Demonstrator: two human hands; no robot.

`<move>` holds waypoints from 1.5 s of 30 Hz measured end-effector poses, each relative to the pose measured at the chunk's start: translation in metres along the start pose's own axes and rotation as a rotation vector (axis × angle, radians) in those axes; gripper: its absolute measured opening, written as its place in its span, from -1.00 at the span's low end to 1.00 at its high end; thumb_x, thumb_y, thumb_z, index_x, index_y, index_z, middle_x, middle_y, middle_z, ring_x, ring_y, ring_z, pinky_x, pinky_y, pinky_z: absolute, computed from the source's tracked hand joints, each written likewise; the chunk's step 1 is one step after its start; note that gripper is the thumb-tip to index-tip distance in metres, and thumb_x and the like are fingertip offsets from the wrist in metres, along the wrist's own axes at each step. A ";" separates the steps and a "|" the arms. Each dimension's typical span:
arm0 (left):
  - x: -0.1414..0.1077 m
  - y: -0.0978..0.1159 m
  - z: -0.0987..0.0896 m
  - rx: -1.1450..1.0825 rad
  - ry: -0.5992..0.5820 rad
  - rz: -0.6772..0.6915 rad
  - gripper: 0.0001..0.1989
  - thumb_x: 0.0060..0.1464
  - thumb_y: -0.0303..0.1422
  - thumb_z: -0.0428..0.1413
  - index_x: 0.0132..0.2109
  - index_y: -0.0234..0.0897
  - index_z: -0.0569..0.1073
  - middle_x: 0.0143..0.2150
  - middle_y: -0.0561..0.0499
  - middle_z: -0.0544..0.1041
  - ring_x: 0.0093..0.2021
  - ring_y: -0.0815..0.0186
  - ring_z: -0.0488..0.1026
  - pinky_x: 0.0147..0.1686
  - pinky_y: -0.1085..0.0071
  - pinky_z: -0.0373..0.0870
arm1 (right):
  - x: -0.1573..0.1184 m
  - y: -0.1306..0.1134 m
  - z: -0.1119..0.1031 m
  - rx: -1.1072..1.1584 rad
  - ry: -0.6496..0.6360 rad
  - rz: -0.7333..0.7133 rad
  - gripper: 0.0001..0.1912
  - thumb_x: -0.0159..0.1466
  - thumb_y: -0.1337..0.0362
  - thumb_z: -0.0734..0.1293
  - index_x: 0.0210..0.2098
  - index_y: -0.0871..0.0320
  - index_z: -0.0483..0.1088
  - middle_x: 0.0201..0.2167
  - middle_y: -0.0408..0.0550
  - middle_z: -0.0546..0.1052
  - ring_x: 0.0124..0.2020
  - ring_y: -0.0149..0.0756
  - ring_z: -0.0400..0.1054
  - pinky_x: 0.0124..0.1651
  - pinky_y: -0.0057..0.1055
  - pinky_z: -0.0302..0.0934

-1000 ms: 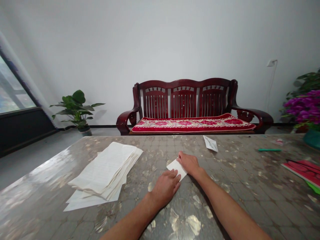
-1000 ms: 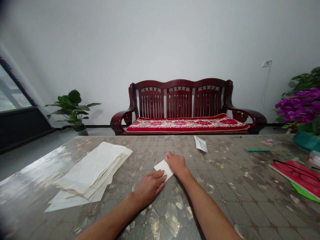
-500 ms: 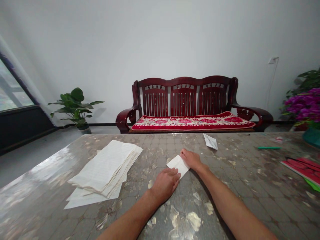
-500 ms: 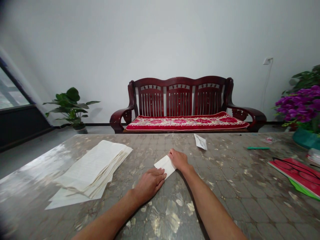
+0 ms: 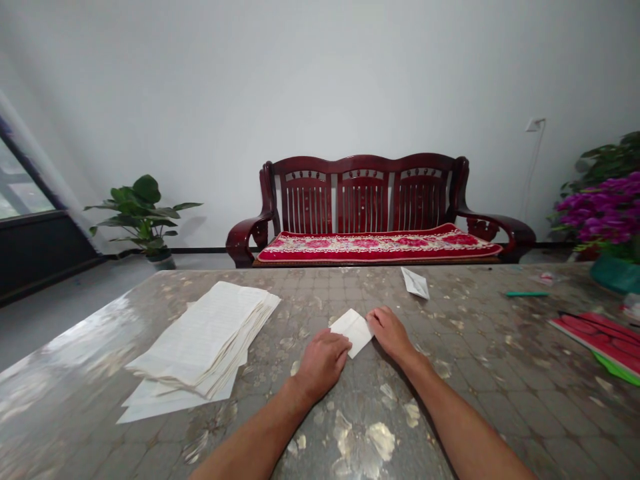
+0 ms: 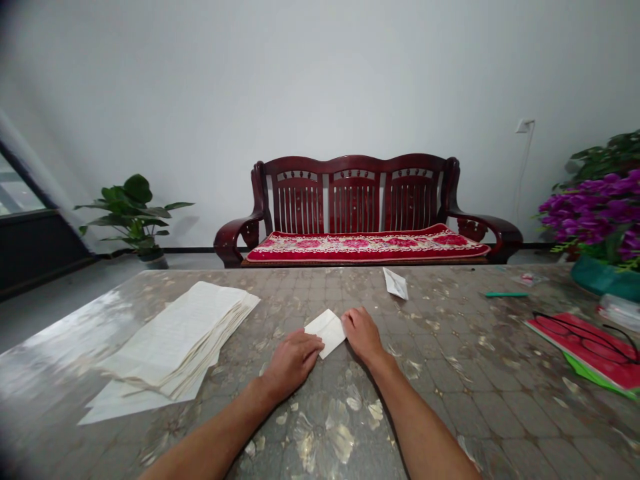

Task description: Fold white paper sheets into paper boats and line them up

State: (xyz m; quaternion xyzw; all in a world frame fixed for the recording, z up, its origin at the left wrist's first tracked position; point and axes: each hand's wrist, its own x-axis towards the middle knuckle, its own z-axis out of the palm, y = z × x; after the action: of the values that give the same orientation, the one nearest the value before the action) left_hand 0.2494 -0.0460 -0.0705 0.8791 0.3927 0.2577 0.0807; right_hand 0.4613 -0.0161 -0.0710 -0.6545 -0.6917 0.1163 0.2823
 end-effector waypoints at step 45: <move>0.021 -0.010 -0.011 -0.184 0.092 -0.703 -0.79 0.18 -0.35 0.09 -0.03 -0.24 0.37 -0.38 0.11 0.57 -0.36 0.35 0.49 -0.39 0.47 0.15 | -0.015 -0.013 -0.001 -0.091 0.009 -0.451 -0.82 0.22 0.39 0.33 -0.18 0.09 0.46 -0.21 -0.09 0.52 -0.14 -0.23 0.30 -0.06 -0.35 0.12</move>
State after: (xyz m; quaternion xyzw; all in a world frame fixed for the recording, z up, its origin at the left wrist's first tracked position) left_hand 0.2491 -0.0246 -0.0561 0.6670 0.6492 0.2879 0.2252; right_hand 0.4502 -0.0321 -0.0665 -0.4961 -0.8237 0.0160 0.2743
